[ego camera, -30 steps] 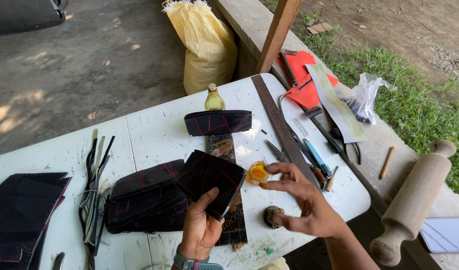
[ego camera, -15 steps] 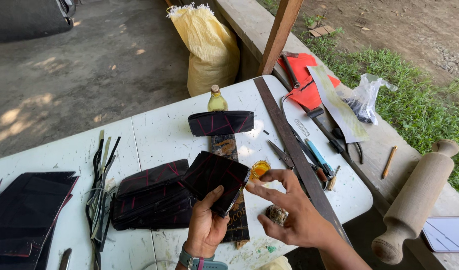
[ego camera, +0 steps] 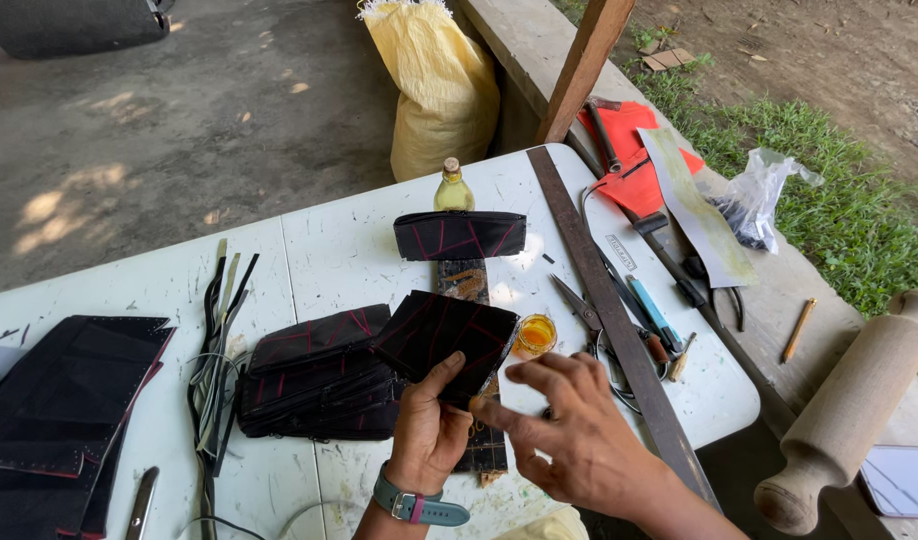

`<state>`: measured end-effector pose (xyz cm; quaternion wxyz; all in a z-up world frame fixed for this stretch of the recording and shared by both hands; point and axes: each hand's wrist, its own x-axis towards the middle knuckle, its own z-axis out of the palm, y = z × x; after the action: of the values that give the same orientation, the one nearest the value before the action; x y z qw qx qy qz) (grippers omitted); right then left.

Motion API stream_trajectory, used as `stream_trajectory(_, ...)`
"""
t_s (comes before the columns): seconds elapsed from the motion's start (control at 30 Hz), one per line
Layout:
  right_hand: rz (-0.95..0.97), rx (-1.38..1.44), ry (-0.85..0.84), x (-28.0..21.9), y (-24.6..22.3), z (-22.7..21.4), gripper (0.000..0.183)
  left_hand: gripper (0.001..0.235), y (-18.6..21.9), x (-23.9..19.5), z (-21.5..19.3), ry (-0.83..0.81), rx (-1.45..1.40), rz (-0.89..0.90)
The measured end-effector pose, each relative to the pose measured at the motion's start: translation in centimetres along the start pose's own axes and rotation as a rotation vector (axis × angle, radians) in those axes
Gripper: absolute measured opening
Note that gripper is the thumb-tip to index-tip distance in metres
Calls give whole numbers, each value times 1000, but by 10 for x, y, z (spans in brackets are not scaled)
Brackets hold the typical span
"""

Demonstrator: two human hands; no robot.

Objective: The person repeatedly applies a yellow substance from a small jar to the edges and surfaces of black leather wallets using their fingers. They handle the wallets one at a time, turning them over and rubbing the conditioner into the seams and corners before placing them back on the table.

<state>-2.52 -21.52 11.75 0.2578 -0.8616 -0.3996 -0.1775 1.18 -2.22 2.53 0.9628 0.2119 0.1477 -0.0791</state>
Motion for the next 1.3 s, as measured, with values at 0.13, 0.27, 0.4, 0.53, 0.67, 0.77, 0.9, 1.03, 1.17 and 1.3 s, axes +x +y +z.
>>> stream_trajectory(0.13, 44, 47, 7, -10, 14, -8, 33, 18, -1, 6, -11, 8, -17, 76)
stream_trajectory(0.27, 394, -188, -267, 5, 64, -5, 45, 23, 26, 7, -46, -8, 197, 261)
stream_trajectory(0.4, 438, -316, -454, 21, 97, 22, 57, 36, 66, -11, -72, -267, 414, 347)
stream_trajectory(0.53, 539, -334, -664, 39, 111, 41, 51, 30, 85, -7, -77, -776, 533, 429)
stream_trajectory(0.67, 582, -308, -707, 40, 118, 39, 49, 29, 105, 19, -78, -1237, 504, 240)
stream_trajectory(0.77, 518, -252, -456, 22, 114, 25, 55, 28, 102, 28, -77, -1350, 336, 82)
stream_trajectory(0.9, 574, -263, -453, 5, 104, 16, 59, 27, 84, 35, -57, -1422, 1, -49)
stream_trajectory(1.03, 488, 156, -228, -14, 87, 3, 43, 25, 76, 39, -24, -1562, -51, -81)
stream_trajectory(1.17, 313, 790, -45, -29, 48, -4, 49, 23, 70, 51, -9, -1730, 57, -137)
stream_trajectory(1.3, 282, 823, -76, -17, 28, -7, 56, 20, 76, 52, -11, -1757, 214, -273)
